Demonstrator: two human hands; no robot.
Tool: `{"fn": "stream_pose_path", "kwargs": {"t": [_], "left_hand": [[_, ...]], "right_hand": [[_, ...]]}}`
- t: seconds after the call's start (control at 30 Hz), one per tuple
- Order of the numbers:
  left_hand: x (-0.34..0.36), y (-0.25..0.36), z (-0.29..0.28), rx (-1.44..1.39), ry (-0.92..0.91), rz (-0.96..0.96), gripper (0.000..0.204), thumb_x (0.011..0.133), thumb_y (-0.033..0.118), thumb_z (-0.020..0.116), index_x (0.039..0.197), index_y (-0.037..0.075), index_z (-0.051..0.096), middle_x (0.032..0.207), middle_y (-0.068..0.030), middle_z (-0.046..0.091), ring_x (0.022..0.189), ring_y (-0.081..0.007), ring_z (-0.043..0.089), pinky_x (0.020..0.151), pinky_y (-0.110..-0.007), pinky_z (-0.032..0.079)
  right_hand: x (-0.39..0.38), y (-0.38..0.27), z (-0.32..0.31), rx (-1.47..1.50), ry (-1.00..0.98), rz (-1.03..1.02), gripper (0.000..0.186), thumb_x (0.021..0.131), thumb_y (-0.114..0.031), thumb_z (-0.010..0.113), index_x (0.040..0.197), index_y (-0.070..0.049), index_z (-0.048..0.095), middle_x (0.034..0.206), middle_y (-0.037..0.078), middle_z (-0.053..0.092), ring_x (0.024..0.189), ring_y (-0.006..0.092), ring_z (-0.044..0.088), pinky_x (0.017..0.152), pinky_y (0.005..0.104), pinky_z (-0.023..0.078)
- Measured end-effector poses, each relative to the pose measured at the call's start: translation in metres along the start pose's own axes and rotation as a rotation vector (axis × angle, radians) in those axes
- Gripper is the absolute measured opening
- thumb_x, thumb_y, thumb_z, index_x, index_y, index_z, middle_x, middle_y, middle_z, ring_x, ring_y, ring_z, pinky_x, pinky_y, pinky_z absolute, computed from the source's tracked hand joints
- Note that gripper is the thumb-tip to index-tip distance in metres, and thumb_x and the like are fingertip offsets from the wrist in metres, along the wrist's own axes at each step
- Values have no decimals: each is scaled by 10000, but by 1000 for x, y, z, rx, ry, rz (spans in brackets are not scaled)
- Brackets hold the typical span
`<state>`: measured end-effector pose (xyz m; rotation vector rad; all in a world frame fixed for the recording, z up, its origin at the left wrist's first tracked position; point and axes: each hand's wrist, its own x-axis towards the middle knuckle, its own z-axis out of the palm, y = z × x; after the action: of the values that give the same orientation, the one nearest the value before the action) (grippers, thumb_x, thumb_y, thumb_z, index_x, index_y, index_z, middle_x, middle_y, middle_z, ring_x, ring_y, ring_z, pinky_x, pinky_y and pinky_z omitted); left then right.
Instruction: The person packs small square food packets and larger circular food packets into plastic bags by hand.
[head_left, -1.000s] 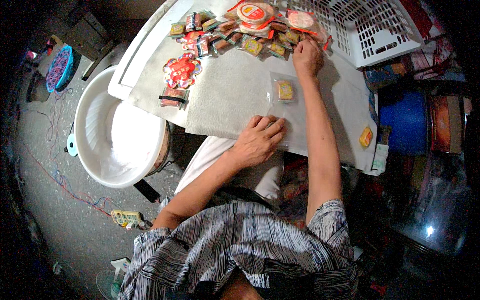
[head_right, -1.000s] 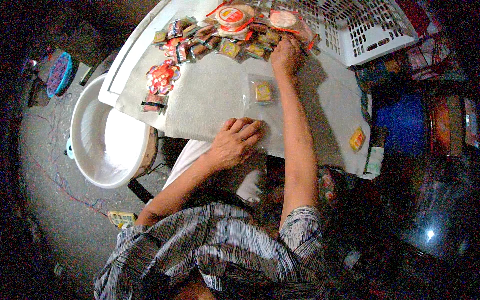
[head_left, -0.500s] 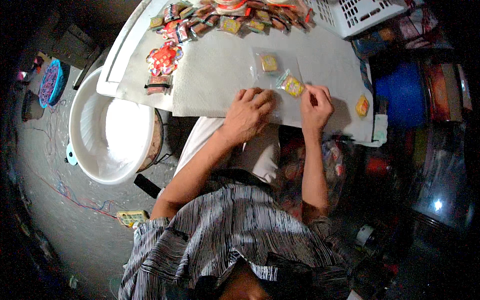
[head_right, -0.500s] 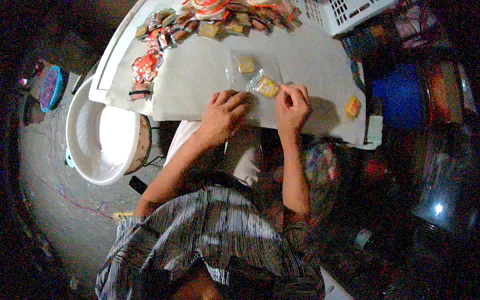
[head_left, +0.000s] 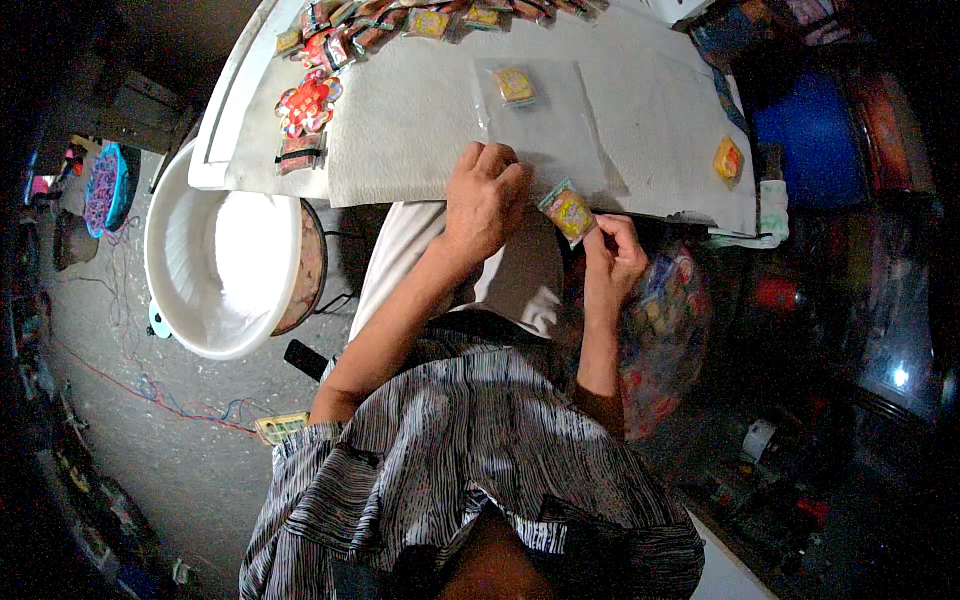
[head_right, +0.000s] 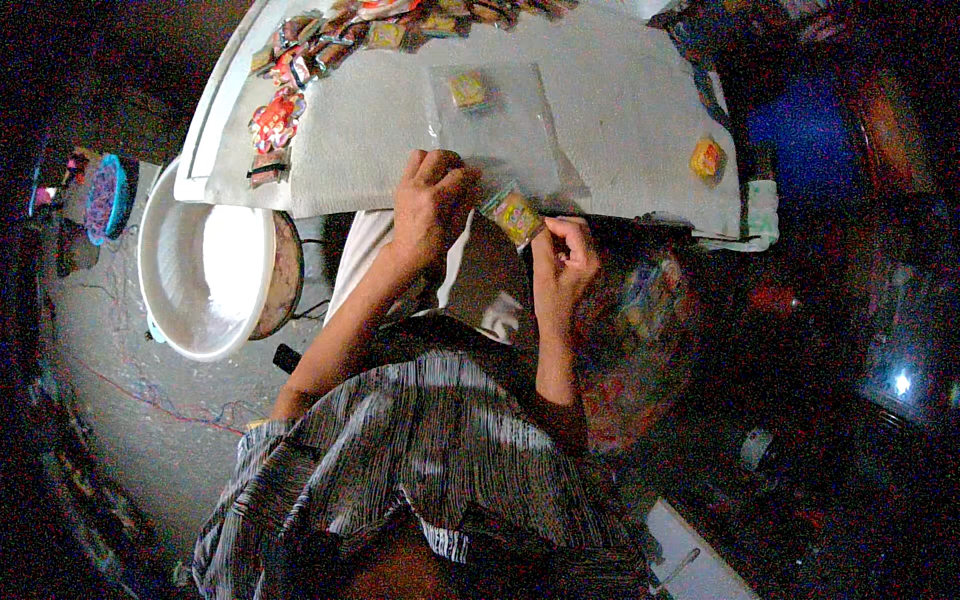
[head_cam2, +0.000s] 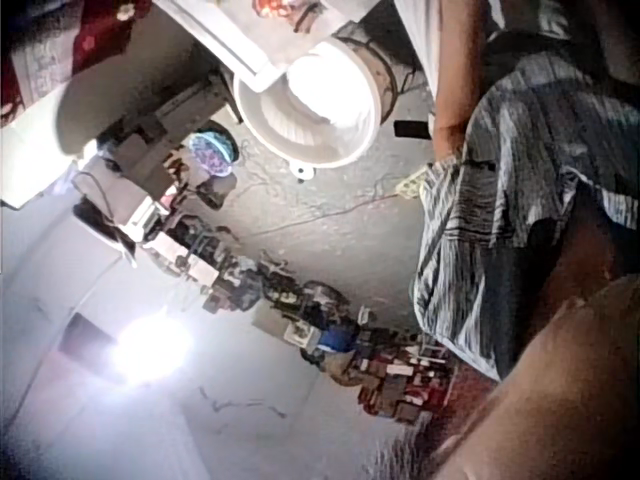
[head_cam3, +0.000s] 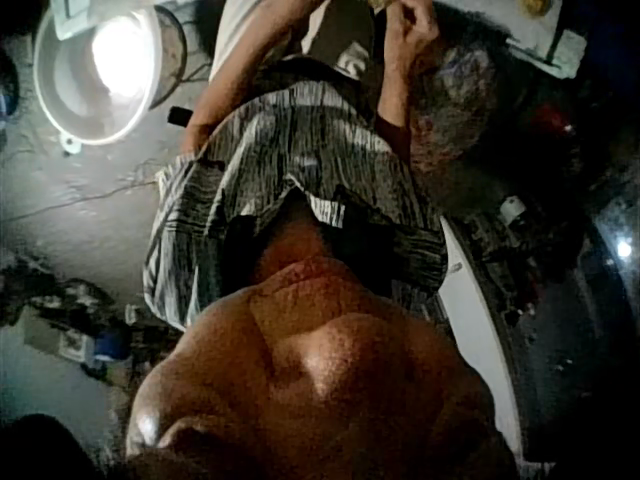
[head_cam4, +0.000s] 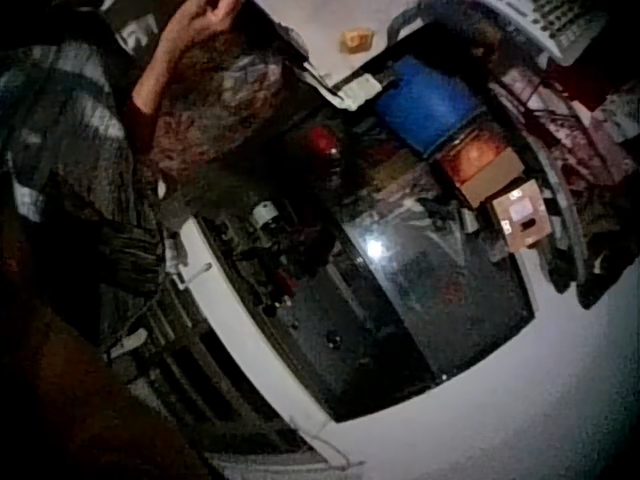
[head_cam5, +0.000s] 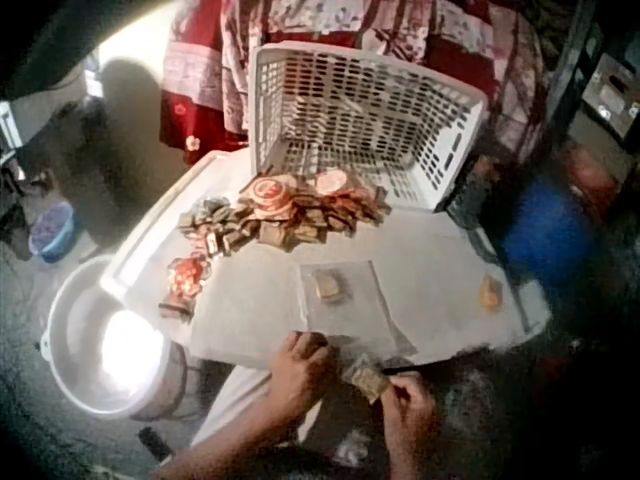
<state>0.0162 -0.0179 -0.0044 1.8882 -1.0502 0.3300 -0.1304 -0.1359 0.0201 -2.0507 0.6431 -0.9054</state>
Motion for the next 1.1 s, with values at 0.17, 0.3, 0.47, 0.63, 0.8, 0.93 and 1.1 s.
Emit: {"fn": "stream_pose_path", "kwargs": {"t": [0.17, 0.3, 0.47, 0.63, 0.8, 0.93, 1.1], "left_hand": [[1, 5, -1, 5, 26, -46, 127, 732, 73, 646, 857, 59, 635, 884, -101, 568, 816, -312, 523, 672, -413, 469], [-1, 1, -1, 8, 31, -52, 125, 740, 79, 645, 863, 61, 631, 880, -98, 557, 825, -310, 521, 663, -415, 470], [-4, 3, -2, 51, 34, -20, 221, 725, 63, 661, 946, 83, 657, 894, -94, 586, 822, -307, 538, 652, -409, 485], [-5, 8, 2, 80, 23, 41, 265, 727, 52, 662, 989, 87, 663, 907, -85, 596, 816, -295, 548, 636, -394, 501], [-8, 7, 2, 67, -5, 20, 309, 724, 52, 667, 1032, 86, 652, 914, -87, 592, 815, -295, 543, 643, -390, 503], [-11, 4, 5, 52, -1, 23, 331, 710, 64, 669, 1039, 73, 641, 928, -95, 579, 826, -298, 532, 656, -388, 501], [-8, 5, 6, -10, 18, 49, 319, 702, 102, 659, 1014, 44, 629, 947, -105, 558, 832, -306, 520, 669, -395, 494]], "right_hand": [[-4, 3, 0, 55, -11, 17, 74, 812, 17, 640, 881, -8, 632, 899, 61, 632, 835, 152, 600, 736, 268, 478], [-7, 1, 3, 55, -39, -25, 81, 804, 16, 639, 881, -5, 631, 900, 65, 633, 830, 158, 600, 737, 272, 478], [-4, 13, 9, 39, 34, 89, 82, 794, -18, 656, 867, 2, 625, 874, 71, 630, 814, 167, 596, 728, 275, 478], [9, 15, 32, -186, 124, 121, 150, 813, -111, 694, 810, 0, 593, 765, 104, 627, 718, 229, 597, 668, 358, 486], [-1, 3, 33, -304, 71, 62, 141, 847, -123, 670, 838, -2, 598, 865, 152, 642, 792, 311, 620, 714, 390, 492], [-8, -14, 28, -421, -13, -352, 125, 848, -56, 610, 947, 17, 629, 1031, 168, 632, 948, 333, 609, 831, 416, 486], [-2, -8, 32, -560, -204, -482, 293, 763, 34, 561, 1047, 91, 605, 1229, 191, 568, 1049, 396, 554, 949, 489, 426]]}}
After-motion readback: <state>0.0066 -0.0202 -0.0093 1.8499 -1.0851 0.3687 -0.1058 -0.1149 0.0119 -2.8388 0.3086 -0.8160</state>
